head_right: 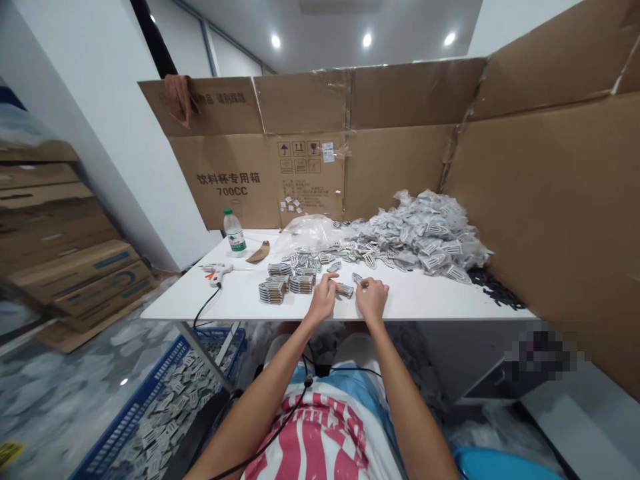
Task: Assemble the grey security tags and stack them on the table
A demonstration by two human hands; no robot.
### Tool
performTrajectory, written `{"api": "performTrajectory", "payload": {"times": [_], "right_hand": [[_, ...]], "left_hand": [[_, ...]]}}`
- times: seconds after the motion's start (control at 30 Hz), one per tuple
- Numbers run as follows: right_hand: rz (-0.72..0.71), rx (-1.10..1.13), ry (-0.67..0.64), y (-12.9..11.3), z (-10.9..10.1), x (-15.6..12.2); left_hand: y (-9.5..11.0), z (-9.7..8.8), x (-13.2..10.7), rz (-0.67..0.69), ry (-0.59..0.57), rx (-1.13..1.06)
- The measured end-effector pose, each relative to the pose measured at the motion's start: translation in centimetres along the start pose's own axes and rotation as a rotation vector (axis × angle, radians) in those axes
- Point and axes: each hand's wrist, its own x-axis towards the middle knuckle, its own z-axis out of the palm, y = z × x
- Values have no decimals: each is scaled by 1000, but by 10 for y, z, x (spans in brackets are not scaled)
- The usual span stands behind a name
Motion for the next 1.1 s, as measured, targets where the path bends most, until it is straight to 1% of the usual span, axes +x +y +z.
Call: {"api": "performTrajectory", "payload": {"times": [0.1,0.2,0.33,0.43,0.5,0.6,0.73,0.87,0.97,1.1], "right_hand": [[-12,17,1,0,-1,-2],[-8,107,36,-1,-4,-4],[35,394,128,-3,-9,-4],[44,609,132,-3,-13,-3],[43,708,88,-2,-16,-2],[51,870,-20,-3,-20,-2],[50,1024,-157,-7,-26,-2],[21,1050,-231,-12,-32,-3],[-28,1007,-290,-17,-37,-4],[-69,997,-356,-21,-42,-5]], "left_hand": [[-2,0,0,50,-9,-5],[0,-1,-1,41,-23,-9],[8,-3,-1,33,-48,-30],[12,-4,-2,-14,-46,-13],[12,-4,-2,-32,-31,17],[10,-3,-2,-19,-17,60],[7,-3,-2,6,-36,27],[7,-3,-2,-9,-97,1],[8,-3,-2,-15,-113,-2],[8,-3,-2,13,-141,9]]}}
